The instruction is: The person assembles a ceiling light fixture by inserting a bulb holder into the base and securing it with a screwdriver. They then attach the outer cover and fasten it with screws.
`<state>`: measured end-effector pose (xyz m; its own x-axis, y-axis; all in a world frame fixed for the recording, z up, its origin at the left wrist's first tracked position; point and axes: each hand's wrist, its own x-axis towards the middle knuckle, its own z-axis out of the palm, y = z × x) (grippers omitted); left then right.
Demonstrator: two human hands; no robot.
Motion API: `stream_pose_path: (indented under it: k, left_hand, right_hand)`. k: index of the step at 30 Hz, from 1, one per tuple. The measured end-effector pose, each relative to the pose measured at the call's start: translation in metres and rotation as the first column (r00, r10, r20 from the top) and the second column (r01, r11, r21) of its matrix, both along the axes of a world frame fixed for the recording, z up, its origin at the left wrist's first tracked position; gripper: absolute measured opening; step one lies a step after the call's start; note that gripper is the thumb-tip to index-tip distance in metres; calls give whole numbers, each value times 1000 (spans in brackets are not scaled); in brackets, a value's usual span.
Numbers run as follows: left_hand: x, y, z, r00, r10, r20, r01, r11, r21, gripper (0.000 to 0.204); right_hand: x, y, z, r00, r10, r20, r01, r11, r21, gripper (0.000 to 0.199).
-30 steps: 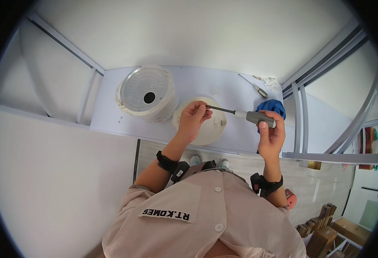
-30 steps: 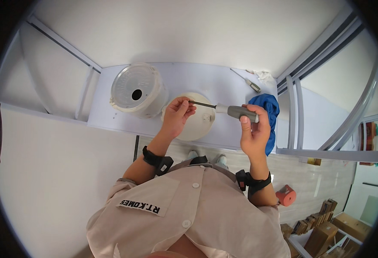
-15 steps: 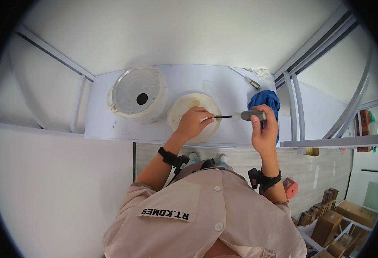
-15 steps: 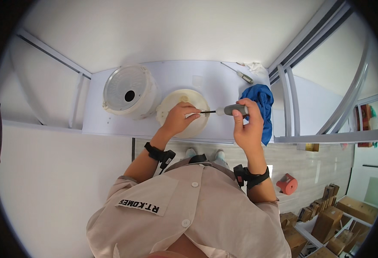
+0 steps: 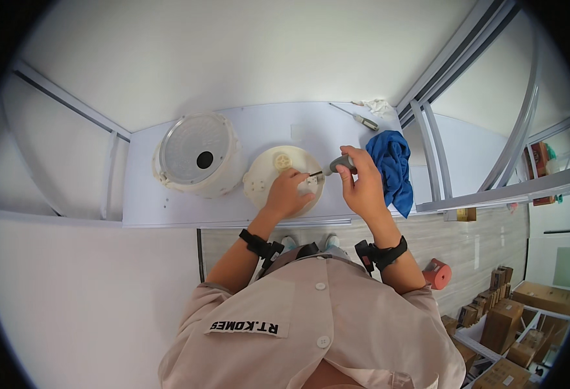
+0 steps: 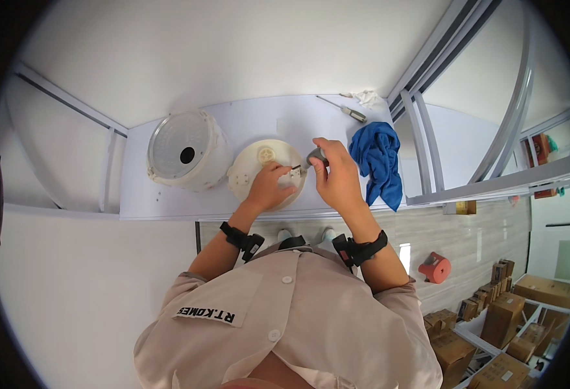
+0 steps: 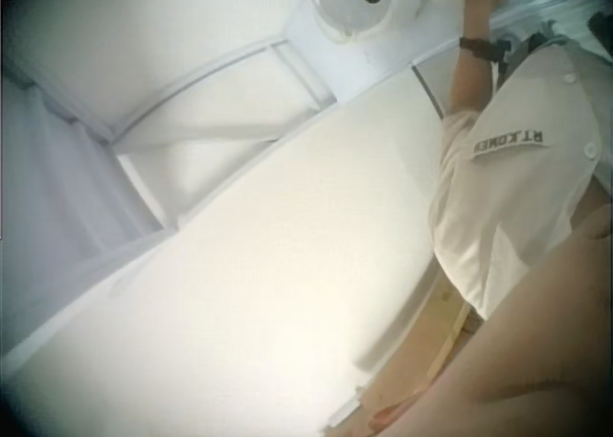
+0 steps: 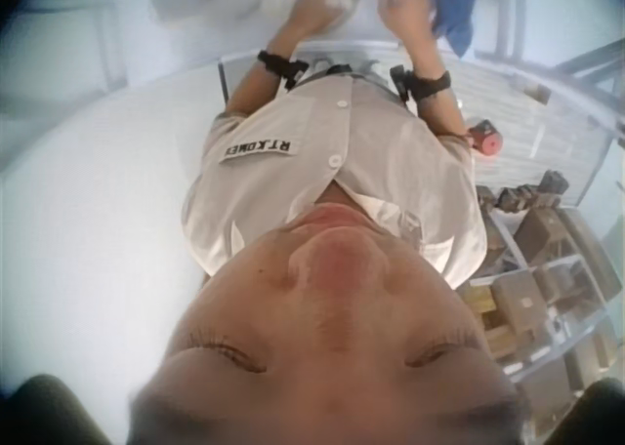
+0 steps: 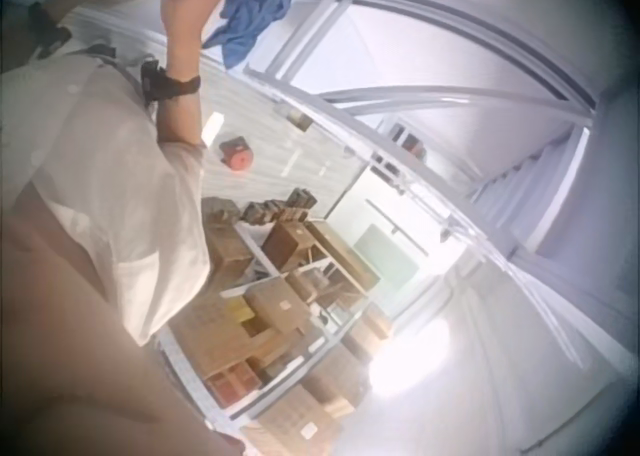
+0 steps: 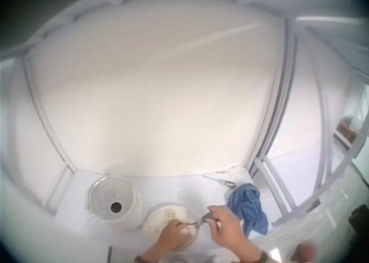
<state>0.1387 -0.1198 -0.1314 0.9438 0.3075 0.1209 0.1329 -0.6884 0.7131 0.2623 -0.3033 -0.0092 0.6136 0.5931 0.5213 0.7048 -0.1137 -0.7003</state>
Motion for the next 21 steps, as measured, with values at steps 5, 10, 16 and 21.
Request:
stream_pose_path:
  k: [5, 10, 16, 21]
  left_hand:
    - [1, 0, -11, 999, -18, 49, 15, 999, 43, 55]
    - [0, 2, -15, 998, -28, 61, 23, 997, 69, 54]
    - [-1, 3, -17, 994, -52, 96, 48, 998, 43, 58]
    - [-2, 2, -19, 993, -56, 107, 51, 998, 41, 59]
  right_hand:
    - [-4, 7, 5, 1000, 10, -4, -11, 1000, -6, 38]
    - [-2, 16, 5, 999, 25, 36, -24, 999, -32, 41]
    - [-2, 26, 16, 998, 20, 60, -12, 990, -140, 35]
    - [5, 33, 21, 961, -60, 270, 151, 931, -331, 39]
